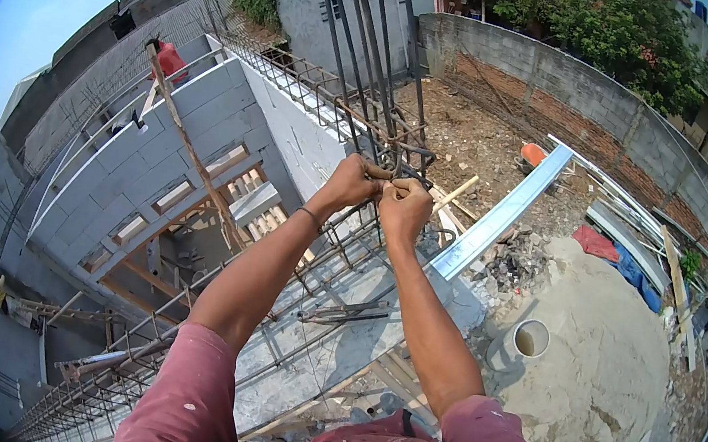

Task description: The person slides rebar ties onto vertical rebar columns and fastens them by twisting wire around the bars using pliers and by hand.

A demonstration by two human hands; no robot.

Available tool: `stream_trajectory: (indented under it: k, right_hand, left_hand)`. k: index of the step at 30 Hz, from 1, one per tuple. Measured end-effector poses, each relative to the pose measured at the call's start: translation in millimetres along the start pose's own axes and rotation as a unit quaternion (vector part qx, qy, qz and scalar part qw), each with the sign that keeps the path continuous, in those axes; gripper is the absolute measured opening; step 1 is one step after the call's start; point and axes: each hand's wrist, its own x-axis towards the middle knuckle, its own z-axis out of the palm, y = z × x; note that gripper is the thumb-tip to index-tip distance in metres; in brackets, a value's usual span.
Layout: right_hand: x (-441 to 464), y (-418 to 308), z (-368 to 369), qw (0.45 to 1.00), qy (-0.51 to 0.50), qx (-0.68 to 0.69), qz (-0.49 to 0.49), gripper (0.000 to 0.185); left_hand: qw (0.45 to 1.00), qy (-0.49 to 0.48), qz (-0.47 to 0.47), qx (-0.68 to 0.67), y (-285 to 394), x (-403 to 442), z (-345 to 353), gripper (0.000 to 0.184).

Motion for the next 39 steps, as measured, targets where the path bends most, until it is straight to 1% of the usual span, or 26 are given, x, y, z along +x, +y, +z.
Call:
stream_trajectory:
  k: [1, 2, 3, 8, 10, 12, 14, 17, 18, 19, 20, 22, 24, 25, 26, 27, 28, 30, 31, 32, 33, 34, 35, 36, 38, 39]
  right_hand:
    - [-2.7, -11.3, -2.8, 1.0, 0.014, 0.009, 0.006, 0.014]
    - [-2.0, -10.5, -0.6, 1.0, 0.012, 0.008, 0.003, 0.014]
    - [-0.4, -7.9, 2.5, 1.0, 0.003, -0.001, 0.014, 0.017]
    - [9.5, -5.9, 5.9, 0.999, -0.004, -0.041, 0.027, 0.023]
    - [9.8, -10.6, 1.7, 0.997, -0.007, -0.045, 0.06, 0.026]
    - [12.7, -8.9, 4.2, 0.998, -0.007, -0.04, 0.057, 0.023]
    - [16.1, -9.7, 6.2, 0.996, 0.003, -0.08, 0.04, 0.017]
    - [15.2, -14.4, 2.5, 0.993, -0.027, -0.102, 0.06, 0.018]
    - [15.6, -8.4, 3.3, 0.993, -0.029, -0.104, 0.057, 0.018]
    - [17.8, 3.7, 5.1, 0.993, -0.024, -0.111, 0.028, 0.018]
    - [20.9, 10.1, 4.6, 0.993, -0.018, -0.117, -0.002, 0.018]
    - [30.3, 21.4, -2.7, 0.993, -0.035, -0.113, -0.022, 0.015]
    - [38.5, 31.4, -11.5, 0.992, -0.102, -0.052, -0.052, 0.011]
    - [40.5, 27.7, -16.6, 0.991, -0.125, -0.041, -0.031, 0.007]
    - [40.7, 27.0, -16.5, 0.99, -0.128, -0.041, -0.03, 0.007]
    - [41.2, 26.5, -16.1, 0.991, -0.1, -0.049, -0.074, 0.007]
    - [40.4, 25.7, -15.6, 0.989, -0.072, -0.055, -0.119, 0.007]
    - [31.0, 21.3, -13.8, 0.986, -0.07, -0.065, -0.14, 0.009]
    - [26.5, 21.9, -11.9, 0.974, -0.04, -0.076, -0.21, 0.009]
    - [22.9, 23.0, -11.3, 0.956, -0.012, -0.087, -0.28, 0.009]
    - [21.4, 28.9, -7.5, 0.94, -0.004, -0.108, -0.324, 0.009]
    - [19.6, 31.6, -4.2, 0.94, -0.008, -0.105, -0.324, 0.009]
    - [16.8, 33.9, -1.1, 0.937, 0.015, -0.115, -0.329, 0.005]
    - [14.5, 35.7, 3.4, 0.933, 0.039, -0.125, -0.335, 0.004]
    - [11.7, 35.4, 10.4, 0.922, 0.062, -0.078, -0.374, 0.012]
    - [14.9, 60.2, 20.1, 0.949, 0.034, -0.026, -0.311, 0.015]
  left_hand:
    - [0.996, 0.01, 0.048, 0.079, 0.2, -1.2, -1.0, 0.022]
    - [0.983, 0.02, 0.096, 0.157, 2.1, -2.8, -2.2, 0.023]
    - [0.978, 0.045, 0.137, 0.151, -5.9, -1.5, -0.7, 0.024]
    - [0.981, 0.056, 0.148, 0.114, -7.6, -6.5, 0.4, 0.023]
    - [0.988, 0.042, 0.13, 0.075, -11.0, -6.2, 2.3, 0.024]
    - [0.989, 0.045, 0.131, 0.055, -12.9, -6.0, 5.0, 0.025]
    - [0.989, 0.048, 0.133, 0.037, -20.2, -2.1, 9.9, 0.027]
    - [0.985, 0.097, 0.144, 0.018, -25.2, -4.5, 20.3, 0.021]
    - [0.969, 0.13, 0.187, 0.094, -26.4, -7.3, 23.4, 0.023]
    - [0.945, 0.161, 0.228, 0.17, -24.7, -9.2, 24.3, 0.026]
    - [0.944, 0.166, 0.229, 0.168, -20.5, -9.9, 21.5, 0.026]
    - [0.935, 0.137, 0.229, 0.233, -16.0, -11.1, 14.9, 0.021]
    - [0.929, 0.134, 0.231, 0.258, -10.2, -1.8, 4.3, 0.02]
    - [0.919, 0.095, 0.215, 0.315, -8.4, 4.2, -0.1, 0.02]
    - [0.906, 0.055, 0.198, 0.37, -7.1, 9.1, -2.6, 0.021]
    - [0.915, 0.042, 0.168, 0.364, -5.7, 13.3, -2.3, 0.018]
    - [0.915, 0.043, 0.164, 0.365, 7.0, 11.1, -1.3, 0.018]
    - [0.958, 0.041, -0.053, 0.279, 43.1, 0.7, 0.4, 0.011]
    - [0.965, 0.061, -0.088, 0.239, 38.9, 6.0, 1.6, 0.012]
    - [0.964, 0.064, -0.092, 0.24, 30.7, 13.9, 3.3, 0.012]
    - [0.984, 0.049, -0.166, 0.042, 22.5, 21.8, 4.5, 0.013]
    - [0.959, 0.035, -0.231, -0.158, 18.6, 25.8, 6.4, 0.014]
    - [0.946, 0.073, -0.274, -0.161, 51.4, 7.3, 9.1, 0.015]
    - [0.941, 0.083, -0.268, -0.191, 55.1, 1.2, 14.3, 0.014]
    - [0.929, 0.087, -0.233, -0.274, 47.1, 4.7, 34.1, 0.013]
    - [0.917, 0.087, -0.215, -0.324, 43.4, 7.3, 45.3, 0.013]
